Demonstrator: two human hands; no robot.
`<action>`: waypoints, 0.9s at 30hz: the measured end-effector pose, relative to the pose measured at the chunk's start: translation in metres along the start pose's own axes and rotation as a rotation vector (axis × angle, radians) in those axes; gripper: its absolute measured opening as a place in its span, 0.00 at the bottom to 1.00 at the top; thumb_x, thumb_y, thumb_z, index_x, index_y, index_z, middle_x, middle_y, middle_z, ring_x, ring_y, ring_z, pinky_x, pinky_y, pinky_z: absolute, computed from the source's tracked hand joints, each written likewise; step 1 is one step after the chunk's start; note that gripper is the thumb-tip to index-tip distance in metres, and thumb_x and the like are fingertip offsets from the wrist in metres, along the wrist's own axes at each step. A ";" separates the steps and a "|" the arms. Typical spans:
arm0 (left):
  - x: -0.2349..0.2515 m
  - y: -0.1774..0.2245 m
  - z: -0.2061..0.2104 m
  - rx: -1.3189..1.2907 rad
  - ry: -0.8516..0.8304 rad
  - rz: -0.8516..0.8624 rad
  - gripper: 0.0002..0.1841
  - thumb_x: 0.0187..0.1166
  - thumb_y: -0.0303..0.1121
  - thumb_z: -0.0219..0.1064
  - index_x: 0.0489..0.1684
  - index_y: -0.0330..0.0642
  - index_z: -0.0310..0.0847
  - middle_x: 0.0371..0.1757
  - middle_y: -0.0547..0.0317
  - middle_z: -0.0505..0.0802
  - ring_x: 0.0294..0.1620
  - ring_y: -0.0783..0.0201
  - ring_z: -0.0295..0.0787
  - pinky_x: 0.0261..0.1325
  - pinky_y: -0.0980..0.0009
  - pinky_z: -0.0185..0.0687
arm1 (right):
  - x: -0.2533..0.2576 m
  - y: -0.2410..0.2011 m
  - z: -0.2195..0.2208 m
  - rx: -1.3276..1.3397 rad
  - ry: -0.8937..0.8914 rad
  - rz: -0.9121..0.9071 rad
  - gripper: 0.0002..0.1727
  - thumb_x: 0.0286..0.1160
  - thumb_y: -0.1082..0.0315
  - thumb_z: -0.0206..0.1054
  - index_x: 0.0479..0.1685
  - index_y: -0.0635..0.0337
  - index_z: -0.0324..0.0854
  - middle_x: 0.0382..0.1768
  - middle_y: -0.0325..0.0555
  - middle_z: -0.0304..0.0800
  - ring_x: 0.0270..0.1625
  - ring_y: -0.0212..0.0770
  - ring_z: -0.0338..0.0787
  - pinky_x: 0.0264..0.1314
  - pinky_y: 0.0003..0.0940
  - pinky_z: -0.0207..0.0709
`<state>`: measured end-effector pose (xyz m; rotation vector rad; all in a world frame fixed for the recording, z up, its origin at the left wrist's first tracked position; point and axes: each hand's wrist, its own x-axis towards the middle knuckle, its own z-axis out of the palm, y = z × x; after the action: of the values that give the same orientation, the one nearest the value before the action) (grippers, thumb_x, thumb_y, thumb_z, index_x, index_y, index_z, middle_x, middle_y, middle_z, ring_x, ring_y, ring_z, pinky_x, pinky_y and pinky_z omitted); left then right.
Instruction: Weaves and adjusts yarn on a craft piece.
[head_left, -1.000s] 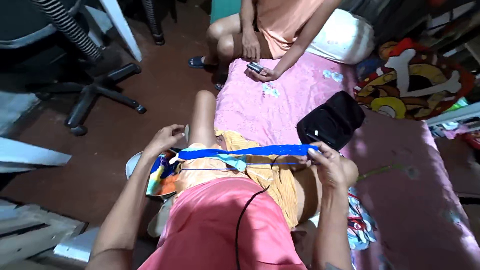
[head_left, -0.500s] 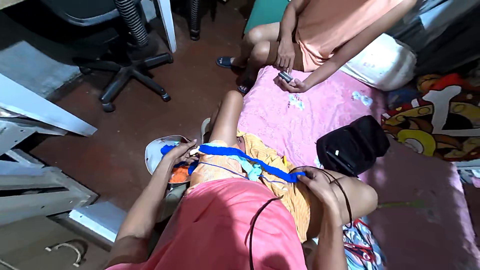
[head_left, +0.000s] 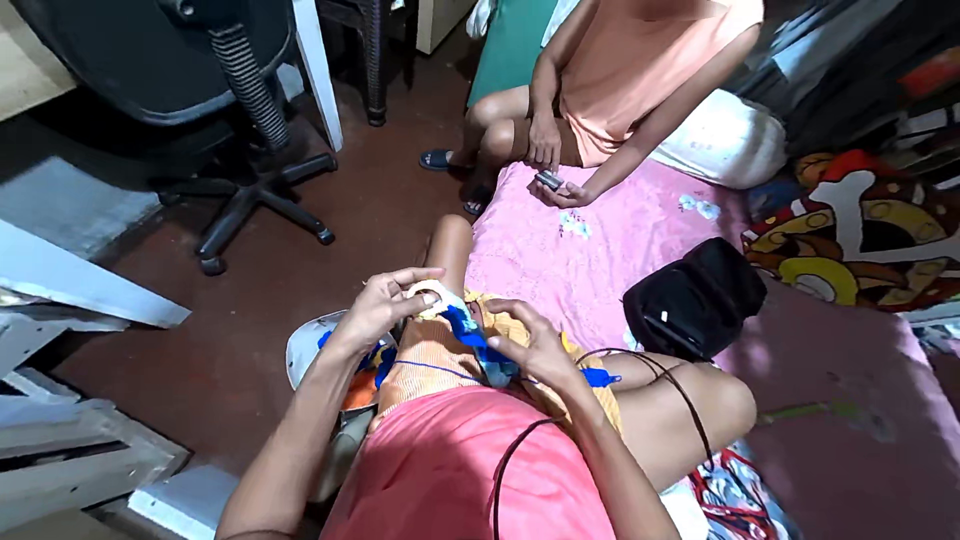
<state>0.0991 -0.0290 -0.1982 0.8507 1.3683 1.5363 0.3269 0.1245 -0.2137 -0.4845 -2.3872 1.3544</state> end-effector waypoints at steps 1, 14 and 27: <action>0.000 0.011 0.009 0.011 -0.035 -0.004 0.20 0.74 0.19 0.66 0.66 0.35 0.84 0.41 0.60 0.95 0.33 0.74 0.90 0.40 0.79 0.87 | 0.005 -0.006 0.004 0.043 -0.033 -0.035 0.32 0.70 0.56 0.74 0.73 0.65 0.80 0.73 0.53 0.83 0.77 0.44 0.79 0.80 0.45 0.71; 0.025 -0.028 0.056 -0.061 0.193 0.135 0.25 0.80 0.31 0.64 0.76 0.37 0.70 0.48 0.56 0.94 0.45 0.64 0.94 0.52 0.66 0.90 | 0.005 -0.009 0.008 0.899 0.198 0.383 0.14 0.87 0.73 0.49 0.62 0.70 0.72 0.32 0.48 0.89 0.31 0.40 0.93 0.41 0.38 0.91; 0.008 -0.046 0.102 -0.413 0.136 -0.061 0.07 0.75 0.23 0.66 0.47 0.34 0.84 0.39 0.59 0.95 0.39 0.70 0.91 0.48 0.72 0.89 | -0.003 -0.019 0.024 0.504 0.274 0.266 0.14 0.83 0.73 0.59 0.63 0.70 0.72 0.37 0.46 0.90 0.32 0.32 0.90 0.34 0.29 0.86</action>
<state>0.1965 0.0173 -0.2281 0.4524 1.1004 1.7717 0.3167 0.0963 -0.2095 -0.7955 -1.7227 1.7968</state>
